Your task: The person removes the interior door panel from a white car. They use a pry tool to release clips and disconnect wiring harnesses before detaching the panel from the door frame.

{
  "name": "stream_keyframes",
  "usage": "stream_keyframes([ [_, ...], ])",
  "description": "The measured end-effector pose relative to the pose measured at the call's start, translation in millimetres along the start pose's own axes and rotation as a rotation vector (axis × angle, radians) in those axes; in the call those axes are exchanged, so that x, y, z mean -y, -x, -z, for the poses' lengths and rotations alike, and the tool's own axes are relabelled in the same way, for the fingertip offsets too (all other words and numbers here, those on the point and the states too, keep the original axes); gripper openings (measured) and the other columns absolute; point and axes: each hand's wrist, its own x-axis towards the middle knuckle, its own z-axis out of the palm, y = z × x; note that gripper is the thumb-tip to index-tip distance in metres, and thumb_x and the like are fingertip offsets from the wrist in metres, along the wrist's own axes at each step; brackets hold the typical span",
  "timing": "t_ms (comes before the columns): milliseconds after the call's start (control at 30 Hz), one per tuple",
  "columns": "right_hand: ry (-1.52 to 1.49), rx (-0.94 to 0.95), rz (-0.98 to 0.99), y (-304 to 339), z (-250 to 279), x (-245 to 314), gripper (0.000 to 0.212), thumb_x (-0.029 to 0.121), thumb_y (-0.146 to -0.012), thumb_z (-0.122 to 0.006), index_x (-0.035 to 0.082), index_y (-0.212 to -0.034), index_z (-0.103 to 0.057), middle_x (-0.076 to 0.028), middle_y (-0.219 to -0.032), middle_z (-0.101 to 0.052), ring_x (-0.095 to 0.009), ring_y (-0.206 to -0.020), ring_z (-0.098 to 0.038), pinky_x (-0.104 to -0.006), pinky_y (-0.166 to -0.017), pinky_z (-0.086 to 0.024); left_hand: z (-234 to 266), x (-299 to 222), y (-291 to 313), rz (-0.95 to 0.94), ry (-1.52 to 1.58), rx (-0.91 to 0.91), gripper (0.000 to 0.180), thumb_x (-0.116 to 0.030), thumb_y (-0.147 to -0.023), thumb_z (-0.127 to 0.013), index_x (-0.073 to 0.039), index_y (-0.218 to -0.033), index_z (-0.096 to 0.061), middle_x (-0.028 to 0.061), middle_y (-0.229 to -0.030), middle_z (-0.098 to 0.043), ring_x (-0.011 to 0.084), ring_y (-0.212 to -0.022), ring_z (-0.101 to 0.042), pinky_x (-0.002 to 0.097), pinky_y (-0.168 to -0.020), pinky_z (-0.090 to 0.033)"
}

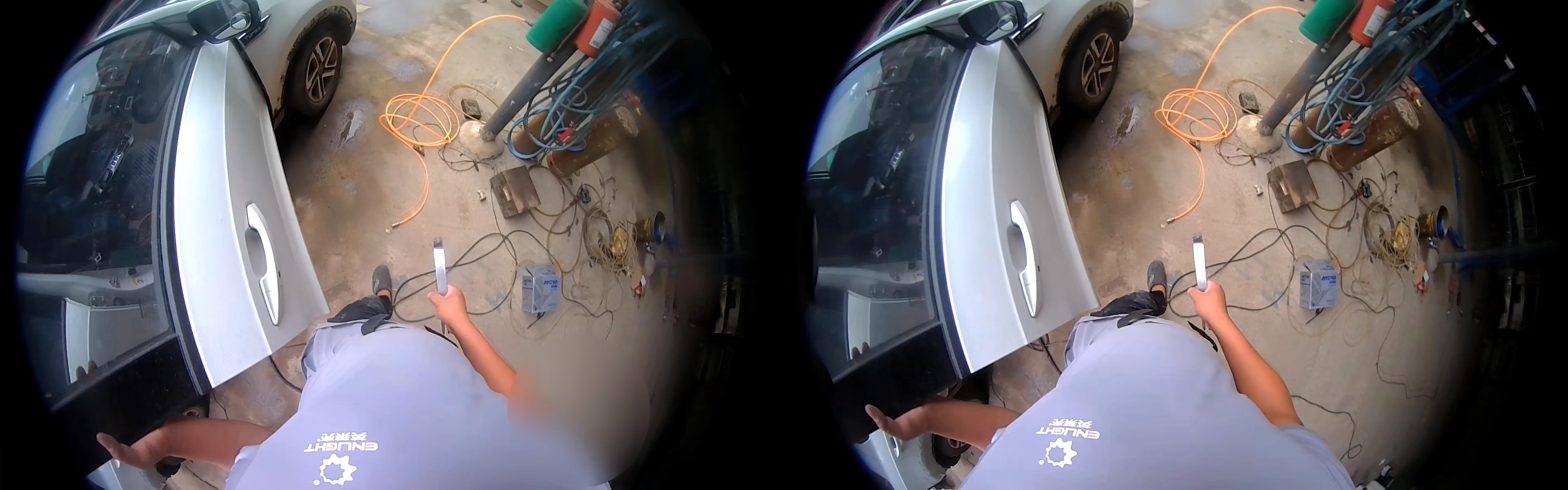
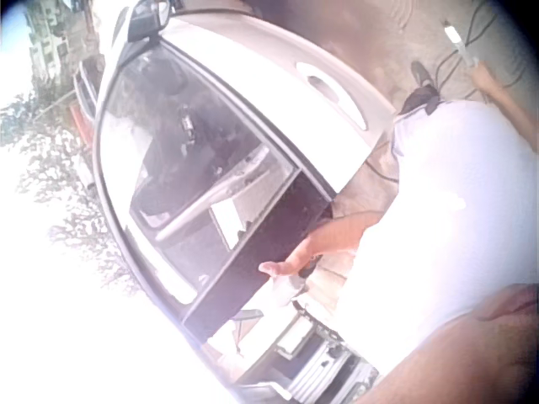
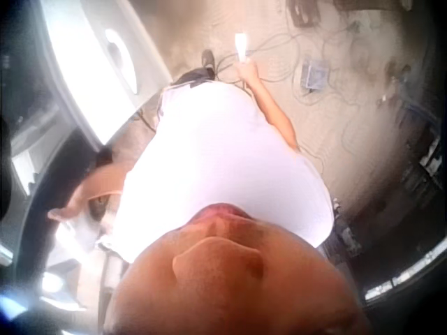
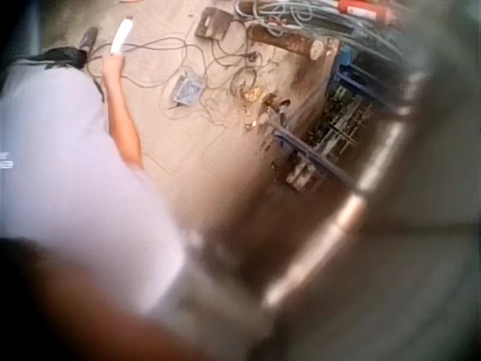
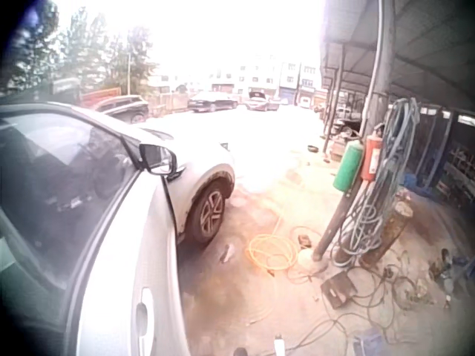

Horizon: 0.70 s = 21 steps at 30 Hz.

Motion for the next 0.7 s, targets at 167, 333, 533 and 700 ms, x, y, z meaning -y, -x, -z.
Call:
stream_keyframes([
  [167,0.385,0.238,0.187,-58.4,4.1,47.4,0.023,0.021,-0.081,-0.067,-0.001,-0.089,-0.064,-0.021,-0.082,-0.066,-0.037,-0.079,-0.064,-0.0466,-0.073,-0.051,-12.3,1.0,-4.1,-0.109,-0.159,-0.177,0.070,-0.037,-0.082,-0.070,0.009,-0.133,-0.057,0.0271,-0.134,-0.059,0.0389,-0.118,-0.062,0.0516,-0.103,-0.052],
  [333,0.558,0.337,0.265,-131.5,4.7,90.9,0.023,0.021,-0.080,-0.068,0.000,-0.090,-0.067,-0.023,-0.085,-0.069,-0.041,-0.084,-0.067,-0.0479,-0.076,-0.052,-22.7,-3.7,-4.1,-0.266,-0.406,-0.441,0.067,-0.033,-0.083,-0.073,0.010,-0.132,-0.057,0.0272,-0.136,-0.058,0.0374,-0.119,-0.062,0.0486,-0.104,-0.052],
  [533,0.656,0.459,0.362,-235.8,7.0,141.1,0.024,0.021,-0.082,-0.065,0.001,-0.096,-0.069,-0.025,-0.096,-0.070,-0.043,-0.096,-0.067,-0.0509,-0.085,-0.053,7.7,-6.0,10.3,-0.585,-0.745,-0.650,0.065,-0.033,-0.082,-0.081,0.002,-0.131,-0.058,0.0250,-0.141,-0.048,0.0331,-0.120,-0.056,0.0479,-0.099,-0.052],
  [700,0.698,0.584,0.488,-334.6,9.5,180.9,0.026,0.022,-0.083,-0.067,0.002,-0.098,-0.069,-0.026,-0.096,-0.070,-0.043,-0.096,-0.067,-0.0510,-0.087,-0.053,-60.7,30.4,28.2,-0.690,-1.082,-0.880,0.060,-0.029,-0.084,-0.078,0.004,-0.130,-0.059,0.0239,-0.130,-0.055,0.0343,-0.114,-0.058,0.0459,-0.096,-0.054],
])
